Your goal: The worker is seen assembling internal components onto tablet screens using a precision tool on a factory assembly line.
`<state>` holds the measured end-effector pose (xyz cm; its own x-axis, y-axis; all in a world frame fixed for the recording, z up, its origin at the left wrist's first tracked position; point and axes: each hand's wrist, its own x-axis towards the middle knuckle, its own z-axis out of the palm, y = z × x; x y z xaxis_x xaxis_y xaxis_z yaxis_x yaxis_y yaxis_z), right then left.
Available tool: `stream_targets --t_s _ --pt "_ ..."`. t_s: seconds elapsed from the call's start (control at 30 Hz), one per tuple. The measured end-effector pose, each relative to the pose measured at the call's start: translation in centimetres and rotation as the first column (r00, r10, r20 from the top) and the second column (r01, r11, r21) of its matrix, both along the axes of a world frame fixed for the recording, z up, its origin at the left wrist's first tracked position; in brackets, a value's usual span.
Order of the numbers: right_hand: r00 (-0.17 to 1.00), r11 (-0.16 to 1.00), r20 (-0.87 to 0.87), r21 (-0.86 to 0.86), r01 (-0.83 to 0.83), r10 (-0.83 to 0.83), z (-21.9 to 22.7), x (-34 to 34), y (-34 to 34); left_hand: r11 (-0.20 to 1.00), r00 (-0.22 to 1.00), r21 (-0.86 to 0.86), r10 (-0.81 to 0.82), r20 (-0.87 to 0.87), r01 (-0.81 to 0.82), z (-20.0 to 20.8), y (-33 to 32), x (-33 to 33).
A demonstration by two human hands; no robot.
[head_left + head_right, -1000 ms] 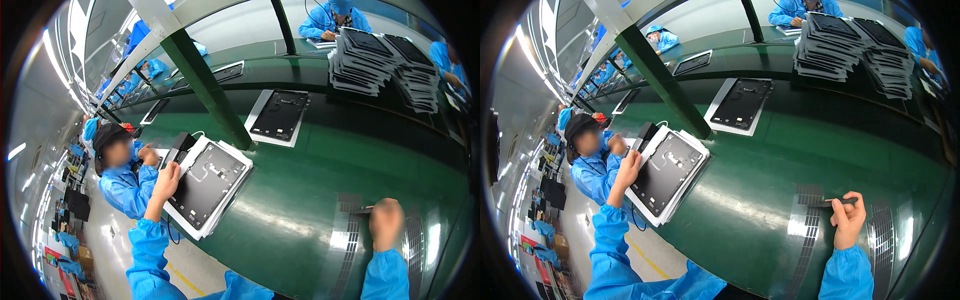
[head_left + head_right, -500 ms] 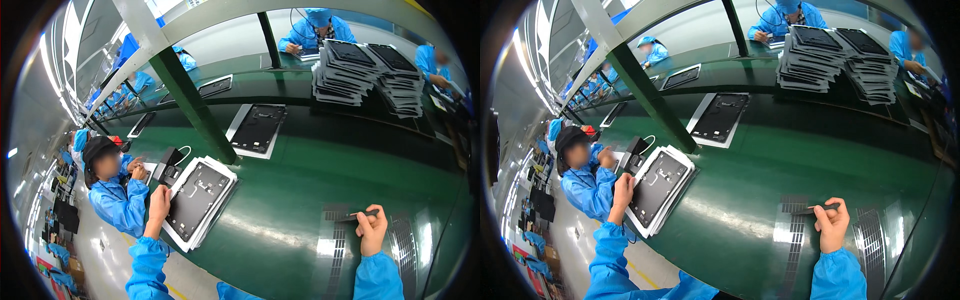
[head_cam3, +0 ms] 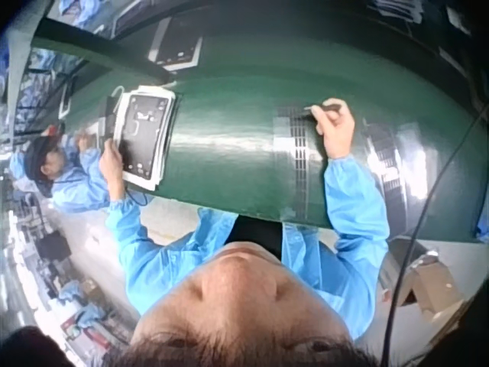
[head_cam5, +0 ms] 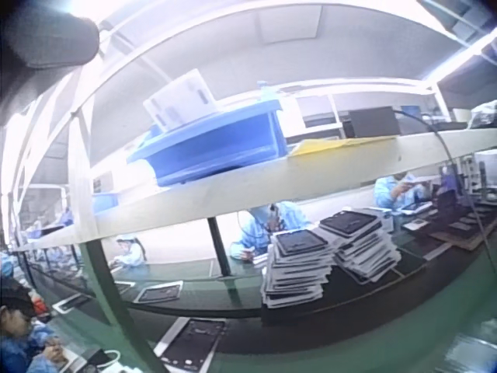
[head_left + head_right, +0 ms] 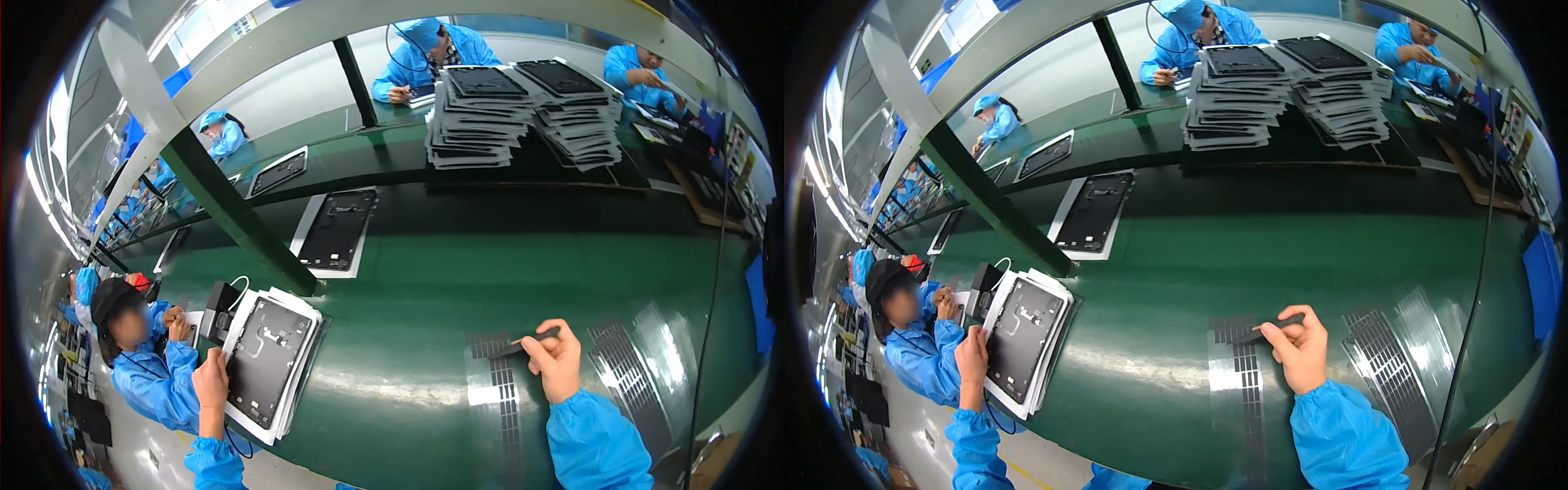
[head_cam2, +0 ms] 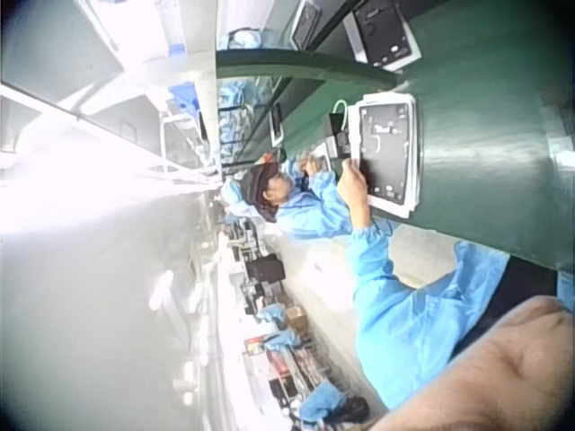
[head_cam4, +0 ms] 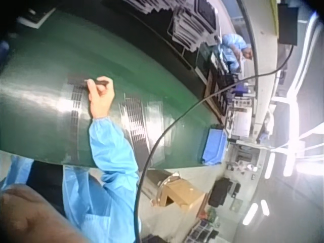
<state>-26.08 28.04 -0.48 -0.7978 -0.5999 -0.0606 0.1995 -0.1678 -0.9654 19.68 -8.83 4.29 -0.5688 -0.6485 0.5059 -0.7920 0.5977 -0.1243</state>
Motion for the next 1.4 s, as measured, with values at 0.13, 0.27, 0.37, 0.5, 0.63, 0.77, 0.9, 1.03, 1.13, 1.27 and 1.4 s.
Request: stream_targets --t_s 0.13,0.27,0.37,0.5,0.63,0.77,0.9,1.03,1.13,1.27,1.4 --pt "1.000 1.000 -0.005 0.003 -0.006 0.006 0.2 0.0 -0.1 0.996 0.999 -0.079 0.045 0.024 -0.043 1.8 0.0 -0.4" --pt "1.000 1.000 -0.004 -0.003 0.009 -0.009 0.1 -0.1 -0.2 0.993 0.999 -0.115 -0.011 0.034 0.015 2.0 -1.4 -0.7" --pt "1.000 1.000 -0.013 0.010 0.018 -0.017 -0.1 -0.1 -0.8 0.999 0.999 -0.022 0.032 -0.030 -0.033 1.7 -1.1 -0.2" --pt "0.998 0.999 -0.043 0.010 0.040 -0.040 -0.5 0.0 0.0 0.987 0.969 0.132 -0.058 -0.239 0.091 3.7 -1.1 0.0" --pt "0.995 0.997 -0.065 0.027 0.078 -0.076 -1.0 0.0 0.9 0.444 0.907 0.875 0.261 -0.330 0.191 7.5 -1.1 -1.2" --pt "0.996 0.995 -0.023 0.052 0.085 -0.084 -0.6 -0.2 0.8 0.197 0.866 0.924 0.328 -0.378 0.329 9.0 -0.6 -2.2" --pt "1.000 1.000 0.004 -0.006 0.018 -0.018 0.2 -0.5 -1.1 0.369 0.649 0.770 0.415 -0.638 0.521 9.1 5.9 -3.2" --pt "1.000 0.999 -0.005 -0.042 0.012 -0.013 -0.5 -1.3 -0.6 0.168 0.643 0.749 0.415 -0.644 0.641 3.9 11.9 -9.3" --pt "0.996 0.999 -0.078 0.021 -0.044 0.046 -0.7 -1.6 0.4 -0.024 0.652 0.747 0.506 -0.564 0.665 -0.3 16.4 -14.4" --pt "0.937 0.980 -0.293 0.103 -0.169 0.193 -0.8 -1.4 1.5 -0.149 0.785 0.818 0.420 -0.456 0.555 -2.8 18.0 -15.3" --pt "0.874 0.952 -0.380 0.160 -0.260 0.303 -1.0 -2.0 1.9 0.240 0.992 0.968 0.123 0.041 -0.070 2.4 16.9 -16.0"
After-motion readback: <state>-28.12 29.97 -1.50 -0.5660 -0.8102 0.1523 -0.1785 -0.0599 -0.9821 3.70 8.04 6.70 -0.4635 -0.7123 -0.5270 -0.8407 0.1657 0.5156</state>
